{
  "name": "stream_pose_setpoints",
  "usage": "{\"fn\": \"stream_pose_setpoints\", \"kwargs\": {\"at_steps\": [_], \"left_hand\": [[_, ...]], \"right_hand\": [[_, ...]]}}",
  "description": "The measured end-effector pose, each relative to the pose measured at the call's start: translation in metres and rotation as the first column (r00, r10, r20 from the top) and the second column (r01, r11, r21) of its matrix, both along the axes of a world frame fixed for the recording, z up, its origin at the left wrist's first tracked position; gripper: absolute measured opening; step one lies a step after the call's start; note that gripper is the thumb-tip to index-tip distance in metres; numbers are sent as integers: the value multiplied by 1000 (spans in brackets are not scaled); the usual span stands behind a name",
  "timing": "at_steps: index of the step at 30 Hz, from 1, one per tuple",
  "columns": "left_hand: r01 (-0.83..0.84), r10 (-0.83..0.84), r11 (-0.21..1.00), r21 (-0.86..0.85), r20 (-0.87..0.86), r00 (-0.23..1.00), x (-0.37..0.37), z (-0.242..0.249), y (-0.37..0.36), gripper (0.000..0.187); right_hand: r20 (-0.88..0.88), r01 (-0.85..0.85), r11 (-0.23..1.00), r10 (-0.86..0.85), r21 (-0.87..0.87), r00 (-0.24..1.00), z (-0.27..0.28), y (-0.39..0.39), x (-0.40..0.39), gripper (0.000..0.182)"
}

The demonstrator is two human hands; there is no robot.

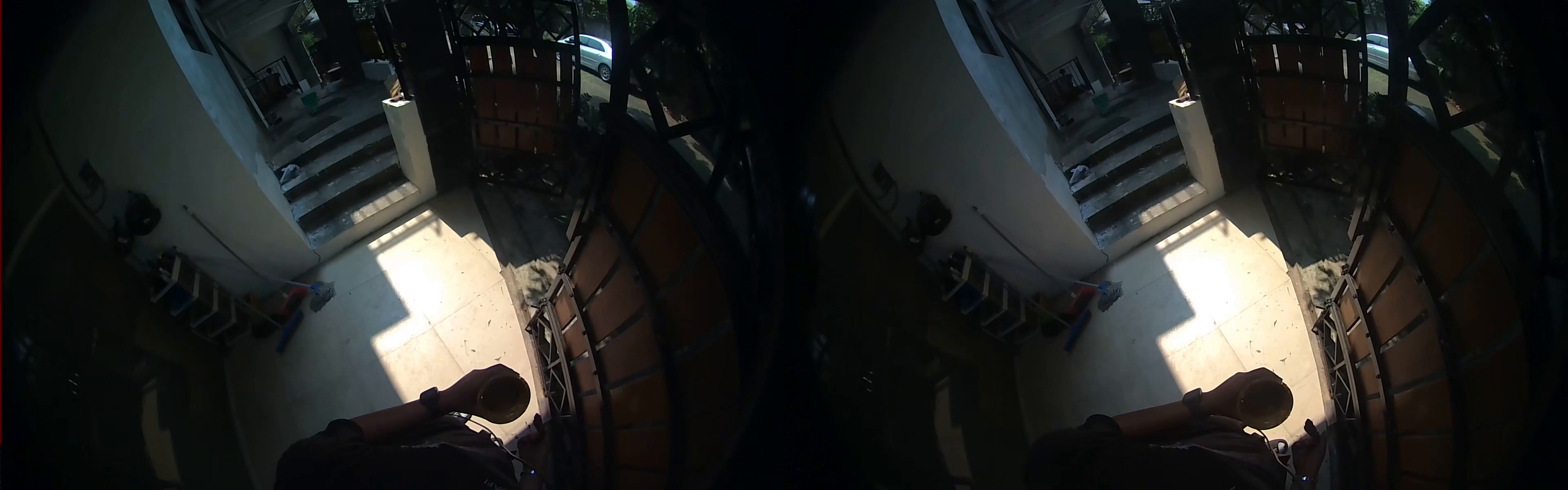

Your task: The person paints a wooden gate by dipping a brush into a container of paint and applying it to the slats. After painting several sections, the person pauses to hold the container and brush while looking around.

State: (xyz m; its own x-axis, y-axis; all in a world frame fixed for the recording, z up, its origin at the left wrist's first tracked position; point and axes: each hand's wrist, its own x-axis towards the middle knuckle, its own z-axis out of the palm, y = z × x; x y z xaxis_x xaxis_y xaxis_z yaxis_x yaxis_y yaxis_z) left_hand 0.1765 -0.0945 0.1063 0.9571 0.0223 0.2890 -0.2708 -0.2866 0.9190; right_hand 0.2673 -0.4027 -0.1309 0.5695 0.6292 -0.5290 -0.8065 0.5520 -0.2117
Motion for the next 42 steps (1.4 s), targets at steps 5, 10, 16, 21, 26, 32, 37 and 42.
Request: {"fn": "stream_pose_setpoints", "kwargs": {"at_steps": [5, 10, 16, 21, 26, 32, 37, 42], "left_hand": [[-228, 227, 974, -9, -81, 971, -29, 0, -22, 74], [-382, 385, 923, 49, -109, 916, -53, -11, -28, 78], [-520, 518, 854, -3, -63, 853, -75, -21, -17, 81], [-543, 543, 839, 31, -82, 835, -84, -31, 22, 79], [-563, 565, 825, 52, -53, 823, -98, -41, 90, 86], [-628, 628, 778, 9, 17, 778, -120, -42, 191, 85], [-709, 699, 693, 130, 119, 705, -147, -23, 257, 74], [-780, 773, 623, 55, 110, 625, -173, -34, 297, 73]], "right_hand": [[-74, -150, 989, 148, -18, 986, -11, -4, 33, 61], [-110, -288, 957, 290, 35, 951, -8, 15, 42, 67], [-128, -429, 901, 434, 70, 892, -5, 53, 47, 70], [-127, -457, 889, 458, 38, 880, -6, 95, 57, 70], [-72, -476, 879, 473, -32, 878, 7, 164, 63, 64], [59, -438, 899, 438, -14, 897, 23, 272, 68, 59], [27, -454, 890, 453, 48, 891, 34, 355, 65, 59], [-154, -448, 857, 421, -253, 894, 47, 419, 58, 43]]}}
